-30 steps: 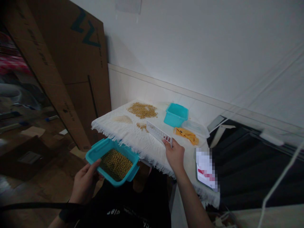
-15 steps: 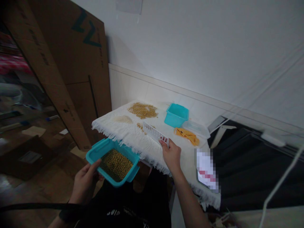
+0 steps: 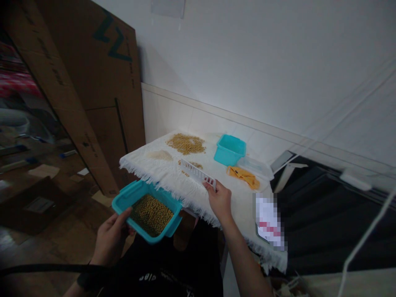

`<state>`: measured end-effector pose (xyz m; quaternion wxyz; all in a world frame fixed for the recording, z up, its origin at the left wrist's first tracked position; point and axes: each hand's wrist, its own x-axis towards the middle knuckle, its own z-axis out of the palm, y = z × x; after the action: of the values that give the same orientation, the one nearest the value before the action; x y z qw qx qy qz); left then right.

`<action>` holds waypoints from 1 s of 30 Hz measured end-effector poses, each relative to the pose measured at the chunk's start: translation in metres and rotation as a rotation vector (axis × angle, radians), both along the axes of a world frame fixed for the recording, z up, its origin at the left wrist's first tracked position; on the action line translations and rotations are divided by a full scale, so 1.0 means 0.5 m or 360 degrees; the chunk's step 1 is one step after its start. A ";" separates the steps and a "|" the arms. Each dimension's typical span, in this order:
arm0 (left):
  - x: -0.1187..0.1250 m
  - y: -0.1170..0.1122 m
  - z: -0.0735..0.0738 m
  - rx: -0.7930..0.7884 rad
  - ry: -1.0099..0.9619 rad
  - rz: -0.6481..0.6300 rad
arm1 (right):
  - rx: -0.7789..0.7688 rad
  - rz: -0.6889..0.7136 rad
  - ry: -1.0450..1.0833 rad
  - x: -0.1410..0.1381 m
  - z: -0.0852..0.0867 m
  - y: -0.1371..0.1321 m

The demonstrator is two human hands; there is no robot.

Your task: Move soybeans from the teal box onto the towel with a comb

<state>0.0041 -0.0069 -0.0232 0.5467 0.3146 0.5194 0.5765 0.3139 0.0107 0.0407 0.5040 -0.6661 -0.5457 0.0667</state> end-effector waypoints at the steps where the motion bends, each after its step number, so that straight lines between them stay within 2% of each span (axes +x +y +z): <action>1: 0.000 -0.001 0.001 0.0001 0.0001 0.0002 | -0.0003 0.0023 0.0009 -0.002 0.002 -0.001; 6: 0.002 -0.002 0.010 -0.0028 -0.0021 0.0000 | 0.0000 0.0185 0.0019 -0.029 0.012 -0.015; 14: 0.004 -0.004 0.021 -0.0036 -0.0079 -0.0003 | 0.0071 0.0446 -0.0013 -0.088 0.000 -0.068; 16: 0.004 -0.006 0.023 -0.0027 -0.0081 0.0011 | 0.0110 0.0370 -0.0043 -0.083 0.003 -0.060; 21: 0.004 -0.005 0.016 -0.0047 -0.0051 0.0011 | 0.0122 -0.0084 -0.0098 -0.030 0.012 0.006; 25: 0.003 -0.002 0.009 -0.0032 0.0001 -0.0004 | 0.0102 -0.0107 -0.0140 -0.002 0.010 0.038; 30: 0.002 -0.003 0.014 -0.0015 -0.0040 -0.0011 | 0.0046 -0.0066 -0.0146 -0.002 -0.001 0.039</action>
<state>0.0051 -0.0084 -0.0162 0.5567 0.3065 0.5142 0.5760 0.3128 0.0303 0.0401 0.4894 -0.6724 -0.5551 0.0177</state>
